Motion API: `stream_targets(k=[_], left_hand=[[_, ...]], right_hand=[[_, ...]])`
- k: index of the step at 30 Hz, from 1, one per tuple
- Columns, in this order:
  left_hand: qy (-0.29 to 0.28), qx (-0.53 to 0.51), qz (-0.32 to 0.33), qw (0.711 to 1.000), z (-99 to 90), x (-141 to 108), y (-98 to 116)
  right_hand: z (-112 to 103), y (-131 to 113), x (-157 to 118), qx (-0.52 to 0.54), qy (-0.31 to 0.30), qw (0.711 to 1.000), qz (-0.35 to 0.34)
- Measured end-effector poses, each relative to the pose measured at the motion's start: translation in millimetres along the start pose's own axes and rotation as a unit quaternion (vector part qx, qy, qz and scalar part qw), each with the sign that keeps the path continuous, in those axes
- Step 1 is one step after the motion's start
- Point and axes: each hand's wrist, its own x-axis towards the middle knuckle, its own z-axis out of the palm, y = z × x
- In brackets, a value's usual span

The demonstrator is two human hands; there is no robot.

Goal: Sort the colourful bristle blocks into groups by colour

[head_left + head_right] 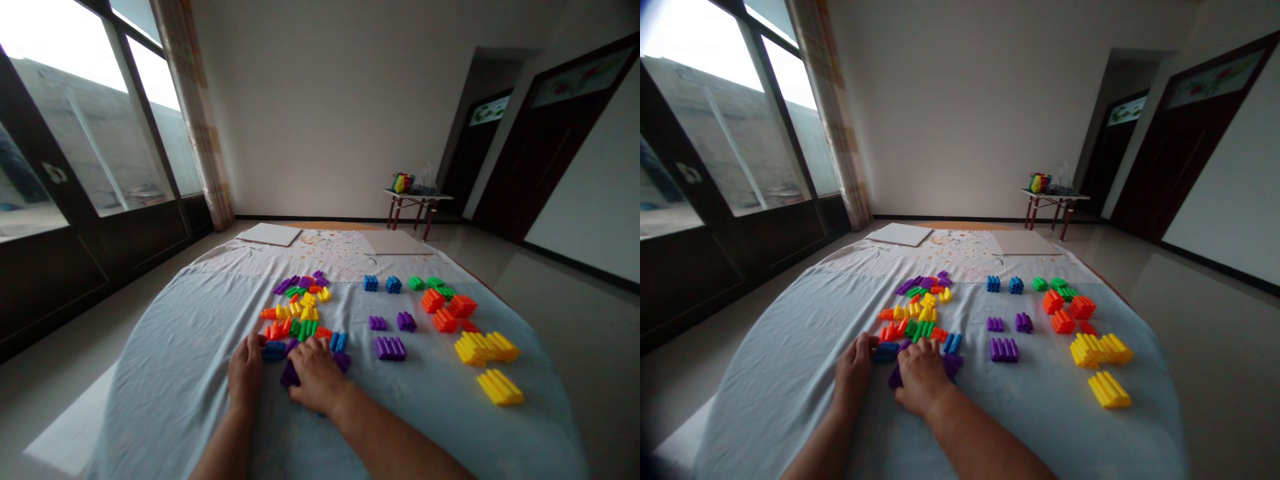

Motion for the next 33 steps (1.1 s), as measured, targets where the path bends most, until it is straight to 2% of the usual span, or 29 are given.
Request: stream_targets(k=[4,6,9,11,14,17,22,25,29,33], left_hand=[[-0.009,-0.003,-0.006,1.000,-1.3,2,-2],[-0.010,-0.005,-0.011,1.000,-1.0,4,-6],[-0.012,-0.007,-0.025,1.000,0.6,9,-11],[-0.009,-0.007,-0.029,0.999,1.5,10,-12],[-0.002,-0.009,-0.018,1.000,1.6,7,-7],[0.001,-0.010,-0.004,1.000,0.7,4,-2],[0.005,-0.003,-0.011,1.000,-0.6,4,-1],[0.003,-0.003,-0.024,1.000,-1.7,6,-2],[-0.001,-0.006,-0.032,0.999,-2.5,10,-8],[-0.006,-0.002,-0.043,0.999,-0.5,17,-20]], right_hand=[[-20,8,-13,0.065,0.048,0.996,-0.045],[-34,19,-24,0.078,0.074,0.993,-0.043],[-47,40,-41,0.072,0.077,0.994,-0.018],[-46,52,-51,0.075,0.060,0.995,-0.017],[-37,63,-59,0.114,0.046,0.991,-0.052],[-31,65,-62,0.161,0.073,0.982,-0.065],[-35,61,-69,0.142,0.145,0.979,0.030],[-33,59,-72,0.118,0.133,0.981,0.078],[-27,57,-71,0.123,0.102,0.984,0.078],[-38,62,-71,0.172,0.149,0.972,0.053]])
